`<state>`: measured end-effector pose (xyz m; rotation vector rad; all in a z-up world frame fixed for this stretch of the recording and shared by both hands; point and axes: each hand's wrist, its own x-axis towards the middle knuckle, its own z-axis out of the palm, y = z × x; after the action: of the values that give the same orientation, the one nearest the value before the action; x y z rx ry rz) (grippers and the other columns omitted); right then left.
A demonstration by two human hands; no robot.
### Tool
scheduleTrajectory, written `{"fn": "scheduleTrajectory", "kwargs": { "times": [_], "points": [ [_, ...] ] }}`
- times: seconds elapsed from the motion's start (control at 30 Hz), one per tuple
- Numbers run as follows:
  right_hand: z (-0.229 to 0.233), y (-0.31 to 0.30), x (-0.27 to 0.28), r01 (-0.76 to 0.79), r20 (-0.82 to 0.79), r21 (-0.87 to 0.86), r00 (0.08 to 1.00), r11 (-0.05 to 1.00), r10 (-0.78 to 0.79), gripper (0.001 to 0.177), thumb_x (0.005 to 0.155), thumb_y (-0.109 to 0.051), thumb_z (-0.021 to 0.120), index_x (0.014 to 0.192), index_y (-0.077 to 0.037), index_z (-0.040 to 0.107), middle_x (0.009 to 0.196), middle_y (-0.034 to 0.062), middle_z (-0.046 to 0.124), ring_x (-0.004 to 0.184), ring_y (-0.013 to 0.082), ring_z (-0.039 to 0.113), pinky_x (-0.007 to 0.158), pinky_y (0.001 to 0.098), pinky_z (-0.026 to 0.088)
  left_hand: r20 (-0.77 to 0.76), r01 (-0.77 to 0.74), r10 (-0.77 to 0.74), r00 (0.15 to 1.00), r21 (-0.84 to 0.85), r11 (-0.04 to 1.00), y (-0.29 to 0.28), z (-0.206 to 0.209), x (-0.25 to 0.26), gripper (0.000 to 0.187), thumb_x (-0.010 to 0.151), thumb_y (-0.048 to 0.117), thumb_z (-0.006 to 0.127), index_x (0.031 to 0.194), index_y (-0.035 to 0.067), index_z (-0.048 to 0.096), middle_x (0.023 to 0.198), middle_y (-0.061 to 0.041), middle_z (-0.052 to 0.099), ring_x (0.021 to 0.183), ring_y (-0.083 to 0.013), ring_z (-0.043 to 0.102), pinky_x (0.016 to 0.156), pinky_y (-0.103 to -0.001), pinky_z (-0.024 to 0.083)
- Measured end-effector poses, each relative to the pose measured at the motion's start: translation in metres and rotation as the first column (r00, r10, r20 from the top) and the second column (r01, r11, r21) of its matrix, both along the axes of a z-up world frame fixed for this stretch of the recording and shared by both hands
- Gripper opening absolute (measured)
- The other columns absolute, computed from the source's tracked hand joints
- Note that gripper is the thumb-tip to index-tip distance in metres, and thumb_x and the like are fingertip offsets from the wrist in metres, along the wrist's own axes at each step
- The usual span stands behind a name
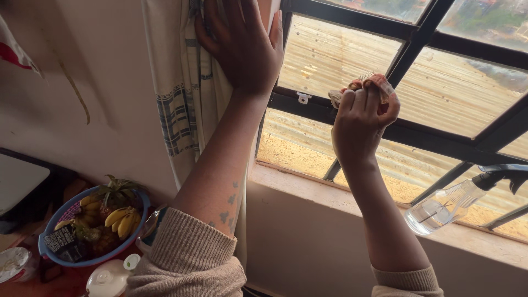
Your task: The person cleans a multi-pane window with a spray bottle and cloth. They repeatedly spray the glass and wipe each pane, moving across the window frame and occasionally adjusting the curtain to reach different sections.
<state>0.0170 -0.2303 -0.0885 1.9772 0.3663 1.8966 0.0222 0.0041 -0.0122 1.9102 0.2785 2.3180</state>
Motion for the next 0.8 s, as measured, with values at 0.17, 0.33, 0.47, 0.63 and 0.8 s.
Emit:
{"fn": "scheduleTrajectory", "kwargs": {
  "times": [0.17, 0.33, 0.47, 0.63, 0.8],
  "points": [
    [-0.004, -0.002, 0.008, -0.065, -0.029, -0.025, 0.998, 0.998, 0.064, 0.015, 0.108, -0.003, 0.051, 0.095, -0.008, 0.055, 0.087, 0.0088, 0.061, 0.095, 0.0239, 0.063, 0.110, 0.0452, 0.035, 0.052, 0.001, -0.002, 0.999, 0.019, 1.000, 0.000, 0.001, -0.002, 0.072, 0.099, 0.041, 0.075, 0.147, 0.007, 0.032, 0.143, -0.021, 0.045, 0.133, -0.0447, 0.045, 0.113, -0.067, 0.032],
    [0.010, 0.000, 0.015, -0.035, -0.126, -0.020, 0.991, 0.999, 0.033, 0.014, 0.095, 0.000, 0.057, 0.088, -0.012, 0.054, 0.065, 0.0044, 0.053, 0.063, 0.0208, 0.053, 0.094, 0.0432, 0.044, 0.033, 0.025, -0.027, 0.999, 0.054, 0.998, 0.005, -0.003, 0.008, 0.066, 0.100, 0.038, 0.076, 0.142, 0.005, 0.038, 0.141, -0.024, 0.045, 0.133, -0.0468, 0.045, 0.113, -0.069, 0.032],
    [0.031, -0.006, -0.001, -0.235, -0.352, 0.107, 0.900, 0.966, 0.258, 0.008, 0.092, -0.010, 0.054, 0.086, -0.006, 0.058, 0.064, 0.0080, 0.057, 0.054, 0.0223, 0.048, 0.089, 0.0426, 0.044, 0.001, 0.029, -0.030, 1.000, 0.054, 0.998, 0.006, -0.005, 0.009, 0.063, 0.100, 0.038, 0.078, 0.139, 0.005, 0.042, 0.141, -0.025, 0.046, 0.133, -0.0474, 0.044, 0.113, -0.069, 0.032],
    [-0.008, -0.029, -0.036, -0.230, -0.258, 0.900, 0.405, 0.370, 0.877, 0.020, 0.093, -0.014, 0.043, 0.094, -0.006, 0.061, 0.071, 0.0086, 0.063, 0.060, 0.0156, 0.059, 0.065, 0.0361, 0.051, 0.008, 0.032, -0.033, 0.999, 0.049, 0.998, 0.006, -0.003, 0.009, 0.065, 0.101, 0.037, 0.077, 0.143, 0.004, 0.040, 0.144, -0.026, 0.043, 0.136, -0.0481, 0.042, 0.114, -0.070, 0.030],
    [-0.056, -0.052, -0.068, 0.264, 0.693, 0.688, 0.037, -0.676, 0.720, 0.042, 0.104, -0.024, 0.034, 0.135, -0.002, 0.051, 0.131, 0.0161, 0.060, 0.121, 0.0255, 0.063, 0.103, 0.0440, 0.055, -0.017, 0.020, -0.020, 1.000, 0.022, 1.000, 0.002, -0.002, 0.002, 0.073, 0.103, 0.036, 0.074, 0.153, 0.001, 0.034, 0.152, -0.027, 0.039, 0.142, -0.0483, 0.038, 0.116, -0.070, 0.028]
  ]
}}
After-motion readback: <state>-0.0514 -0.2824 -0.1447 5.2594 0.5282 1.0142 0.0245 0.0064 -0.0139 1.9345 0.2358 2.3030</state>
